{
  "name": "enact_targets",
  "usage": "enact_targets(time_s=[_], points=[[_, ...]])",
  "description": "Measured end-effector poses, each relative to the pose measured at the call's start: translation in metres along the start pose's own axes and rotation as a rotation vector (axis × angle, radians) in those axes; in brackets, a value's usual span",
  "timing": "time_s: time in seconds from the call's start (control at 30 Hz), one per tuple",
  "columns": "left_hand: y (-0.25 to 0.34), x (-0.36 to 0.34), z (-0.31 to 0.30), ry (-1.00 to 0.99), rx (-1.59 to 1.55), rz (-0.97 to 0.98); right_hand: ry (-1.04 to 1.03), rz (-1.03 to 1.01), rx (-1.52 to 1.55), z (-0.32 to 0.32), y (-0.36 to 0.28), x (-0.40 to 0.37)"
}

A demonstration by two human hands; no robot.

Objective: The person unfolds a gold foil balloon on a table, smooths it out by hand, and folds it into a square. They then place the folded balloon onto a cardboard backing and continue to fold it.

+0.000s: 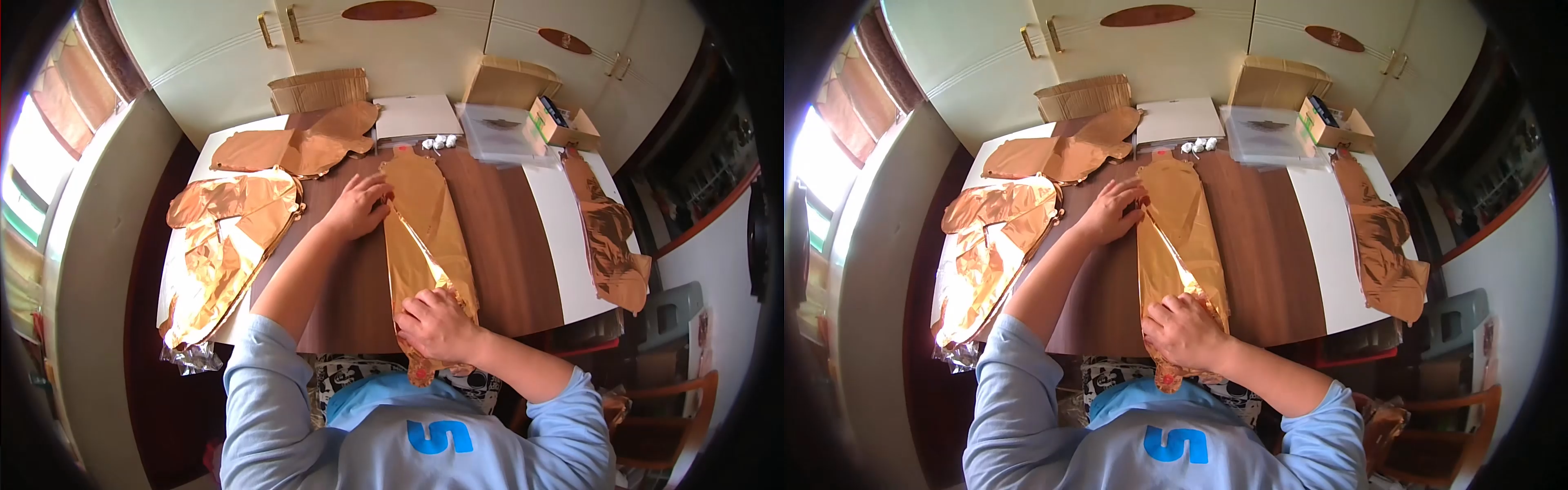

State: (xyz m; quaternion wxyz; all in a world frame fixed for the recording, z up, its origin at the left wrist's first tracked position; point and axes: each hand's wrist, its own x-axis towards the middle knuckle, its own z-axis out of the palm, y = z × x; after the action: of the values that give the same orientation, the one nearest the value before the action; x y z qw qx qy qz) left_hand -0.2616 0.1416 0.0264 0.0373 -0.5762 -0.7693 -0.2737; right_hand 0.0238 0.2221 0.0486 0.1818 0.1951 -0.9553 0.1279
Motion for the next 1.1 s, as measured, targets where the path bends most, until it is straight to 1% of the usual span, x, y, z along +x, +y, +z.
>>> enact_targets(time_s=[0.07,0.17,0.27,0.37,0.4,0.47,0.5,0.63,0.73,0.77,0.87,0.93,0.97,1.07,1.1], points=[[0.010,-0.004,0.001,0.162,0.058,0.011,-0.025,0.046,0.072,-0.002,0.002,0.000],[0.047,-0.024,-0.003,0.194,0.181,0.001,0.106,0.129,0.232,-0.013,0.022,-0.004],[0.095,-0.059,-0.005,0.011,0.224,0.018,0.085,0.296,0.169,-0.043,0.044,-0.003],[0.108,-0.084,0.012,-0.065,0.235,0.040,0.035,0.299,-0.056,-0.028,0.054,-0.004],[0.110,-0.086,0.015,-0.160,0.217,-0.037,-0.039,0.306,-0.072,-0.021,0.056,-0.007],[0.106,-0.089,0.017,-0.151,0.249,0.000,-0.187,0.321,-0.109,-0.007,0.058,-0.014],[0.108,-0.089,0.017,-0.169,0.255,-0.002,-0.198,0.348,-0.061,-0.003,0.059,-0.015],[0.110,-0.087,0.012,-0.198,0.265,0.006,-0.189,0.337,-0.088,-0.004,0.058,-0.018],[0.109,-0.086,0.010,-0.193,0.222,0.018,-0.215,0.333,-0.002,-0.010,0.065,-0.015],[0.110,-0.085,0.007,-0.189,0.193,0.016,-0.103,0.318,0.029,-0.017,0.071,-0.007],[0.108,-0.068,-0.011,-0.185,0.083,-0.025,0.087,0.384,0.151,-0.050,0.124,0.035],[0.107,-0.052,-0.018,-0.153,0.061,-0.060,0.189,0.415,0.420,-0.061,0.172,0.076],[0.102,-0.047,-0.010,-0.098,0.127,-0.044,0.166,0.430,0.286,-0.060,0.200,0.093],[0.089,-0.046,0.023,-0.096,0.265,-0.039,0.122,0.404,-0.045,-0.029,0.292,0.132],[0.090,-0.047,0.021,-0.130,0.257,-0.037,0.100,0.374,-0.129,-0.018,0.309,0.140]])
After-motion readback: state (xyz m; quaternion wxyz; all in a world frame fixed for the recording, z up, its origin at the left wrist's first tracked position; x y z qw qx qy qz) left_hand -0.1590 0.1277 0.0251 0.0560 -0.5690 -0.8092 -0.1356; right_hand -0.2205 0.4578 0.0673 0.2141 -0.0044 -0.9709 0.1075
